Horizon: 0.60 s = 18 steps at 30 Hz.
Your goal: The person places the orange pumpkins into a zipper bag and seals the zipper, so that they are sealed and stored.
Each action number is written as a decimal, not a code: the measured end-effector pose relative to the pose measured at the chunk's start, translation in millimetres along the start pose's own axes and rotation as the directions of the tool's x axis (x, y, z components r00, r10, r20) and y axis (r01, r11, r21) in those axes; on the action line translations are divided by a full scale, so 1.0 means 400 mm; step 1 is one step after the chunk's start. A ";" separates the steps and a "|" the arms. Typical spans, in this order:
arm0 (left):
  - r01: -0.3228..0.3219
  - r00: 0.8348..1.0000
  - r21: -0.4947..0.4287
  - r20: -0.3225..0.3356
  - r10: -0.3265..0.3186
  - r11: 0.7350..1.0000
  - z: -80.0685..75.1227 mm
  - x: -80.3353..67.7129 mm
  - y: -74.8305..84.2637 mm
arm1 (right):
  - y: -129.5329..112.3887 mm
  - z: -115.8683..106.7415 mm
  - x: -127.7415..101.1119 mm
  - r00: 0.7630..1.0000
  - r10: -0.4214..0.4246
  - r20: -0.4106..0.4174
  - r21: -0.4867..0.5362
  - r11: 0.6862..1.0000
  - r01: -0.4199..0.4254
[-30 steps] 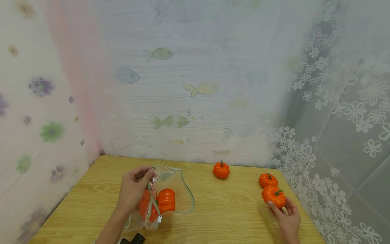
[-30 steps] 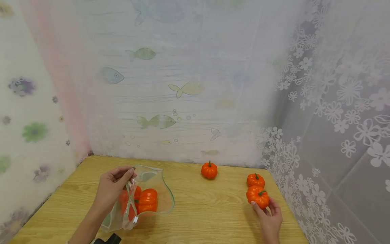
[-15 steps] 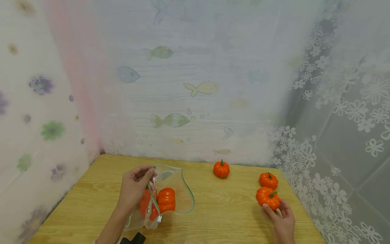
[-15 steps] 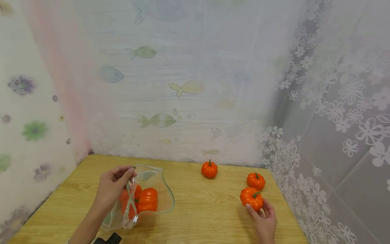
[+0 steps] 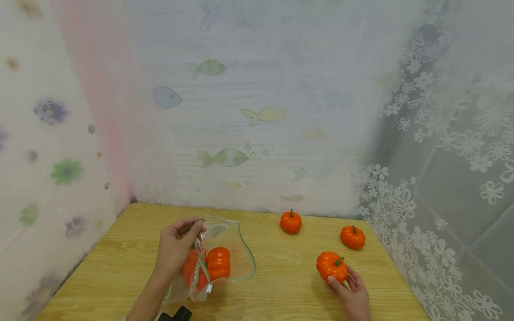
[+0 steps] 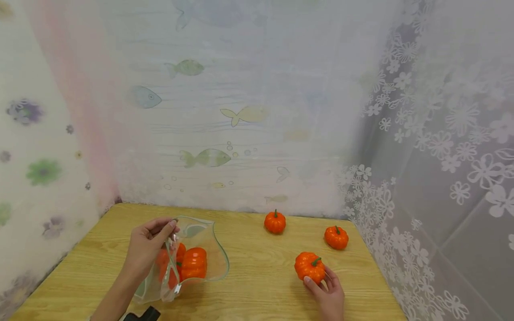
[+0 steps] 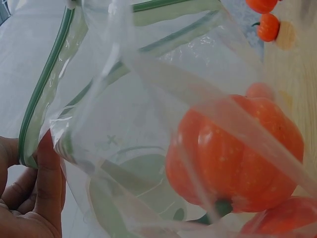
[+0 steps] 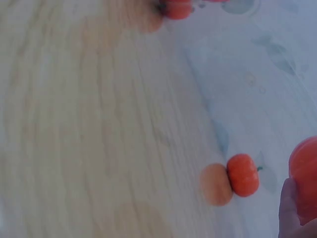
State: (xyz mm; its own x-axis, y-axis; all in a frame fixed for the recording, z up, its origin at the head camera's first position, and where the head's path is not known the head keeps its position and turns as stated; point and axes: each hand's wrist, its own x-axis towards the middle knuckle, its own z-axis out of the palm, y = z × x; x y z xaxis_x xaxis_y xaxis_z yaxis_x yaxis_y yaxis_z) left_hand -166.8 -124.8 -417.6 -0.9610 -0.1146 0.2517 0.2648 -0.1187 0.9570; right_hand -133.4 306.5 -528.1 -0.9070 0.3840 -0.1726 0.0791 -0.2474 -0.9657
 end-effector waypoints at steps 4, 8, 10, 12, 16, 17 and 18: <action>-0.004 1.000 0.001 -0.004 0.004 1.000 0.003 -0.007 0.003 | 0.025 0.022 -0.021 0.999 -0.004 0.047 -0.022 1.000 0.005; -0.002 1.000 -0.007 -0.013 0.002 1.000 0.004 -0.014 0.006 | 0.038 0.048 -0.046 0.997 -0.005 0.077 -0.091 0.996 0.012; 0.002 1.000 -0.009 -0.019 -0.002 1.000 0.005 -0.017 0.009 | 0.041 0.061 -0.057 0.996 0.006 0.087 -0.114 0.993 0.004; 0.004 1.000 -0.005 -0.023 -0.004 1.000 0.006 -0.022 0.012 | 0.040 0.072 -0.070 0.995 0.022 0.097 -0.122 0.992 -0.009; 0.009 1.000 0.014 -0.030 -0.008 1.000 0.008 -0.028 0.016 | 0.034 0.089 -0.096 0.990 0.027 0.141 -0.113 0.994 -0.011; 0.010 0.999 0.018 -0.031 -0.009 1.000 0.008 -0.029 0.017 | 0.031 0.093 -0.102 0.987 0.023 0.158 -0.103 0.995 -0.006; 0.013 0.999 0.020 -0.033 -0.012 1.000 0.008 -0.030 0.017 | 0.029 0.097 -0.109 0.984 0.015 0.179 -0.099 0.995 0.003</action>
State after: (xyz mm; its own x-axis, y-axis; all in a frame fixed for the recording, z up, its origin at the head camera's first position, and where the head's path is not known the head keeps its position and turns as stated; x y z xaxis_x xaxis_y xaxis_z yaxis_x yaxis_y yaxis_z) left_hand -153.9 -121.2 -413.7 -0.9610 -0.1457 0.2351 0.2508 -0.1007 0.9628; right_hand -109.0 252.3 -524.3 -0.9652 0.2146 -0.1492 0.1166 -0.1573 -0.9806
